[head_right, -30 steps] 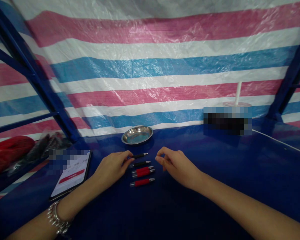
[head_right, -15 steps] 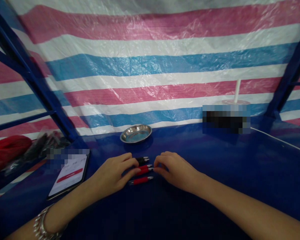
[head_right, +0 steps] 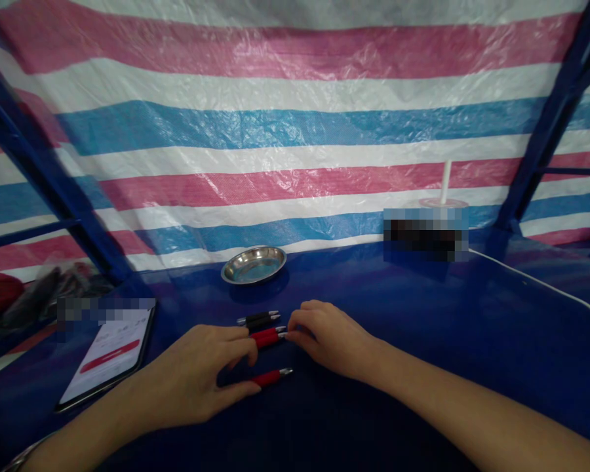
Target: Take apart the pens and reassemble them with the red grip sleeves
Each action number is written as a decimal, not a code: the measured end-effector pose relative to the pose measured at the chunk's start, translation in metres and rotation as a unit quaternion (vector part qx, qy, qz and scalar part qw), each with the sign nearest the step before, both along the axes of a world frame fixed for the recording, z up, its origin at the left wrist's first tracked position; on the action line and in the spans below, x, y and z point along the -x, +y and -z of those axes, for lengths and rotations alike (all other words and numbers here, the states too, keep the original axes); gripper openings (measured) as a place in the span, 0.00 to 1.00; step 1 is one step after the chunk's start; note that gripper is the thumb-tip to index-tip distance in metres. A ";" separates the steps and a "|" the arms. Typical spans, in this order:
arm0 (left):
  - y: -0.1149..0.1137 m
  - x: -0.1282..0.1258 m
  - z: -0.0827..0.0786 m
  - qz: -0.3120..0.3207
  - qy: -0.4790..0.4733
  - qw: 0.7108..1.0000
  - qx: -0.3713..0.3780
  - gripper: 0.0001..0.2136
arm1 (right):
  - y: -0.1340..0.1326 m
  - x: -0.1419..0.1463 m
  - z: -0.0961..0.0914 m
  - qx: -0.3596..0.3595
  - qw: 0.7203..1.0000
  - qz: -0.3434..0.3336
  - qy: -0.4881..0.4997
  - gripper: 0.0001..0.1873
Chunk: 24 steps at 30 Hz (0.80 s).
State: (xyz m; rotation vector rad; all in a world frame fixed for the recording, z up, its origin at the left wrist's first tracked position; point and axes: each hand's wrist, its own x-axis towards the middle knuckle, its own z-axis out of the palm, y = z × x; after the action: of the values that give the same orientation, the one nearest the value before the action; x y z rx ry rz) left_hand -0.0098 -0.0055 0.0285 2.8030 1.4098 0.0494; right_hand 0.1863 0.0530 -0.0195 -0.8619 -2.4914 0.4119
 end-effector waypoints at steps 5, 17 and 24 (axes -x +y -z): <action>-0.004 -0.003 0.001 0.023 0.022 0.999 0.020 0.03 | -0.001 0.000 -0.002 0.007 1.000 -0.003 0.001 0.10; 0.006 0.000 0.016 0.023 -0.021 0.994 -0.107 0.08 | 0.000 0.001 -0.005 0.098 0.993 -0.035 0.056 0.17; 0.003 -0.004 0.016 0.024 -0.023 0.993 -0.111 0.09 | -0.002 0.002 -0.006 0.108 0.990 -0.031 0.085 0.14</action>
State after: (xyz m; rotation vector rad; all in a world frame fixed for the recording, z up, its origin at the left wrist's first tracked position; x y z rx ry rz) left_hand -0.0063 -0.0023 0.0120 2.9869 1.4074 0.2858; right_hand 0.1843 0.0515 -0.0132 -0.7962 -2.3502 0.7560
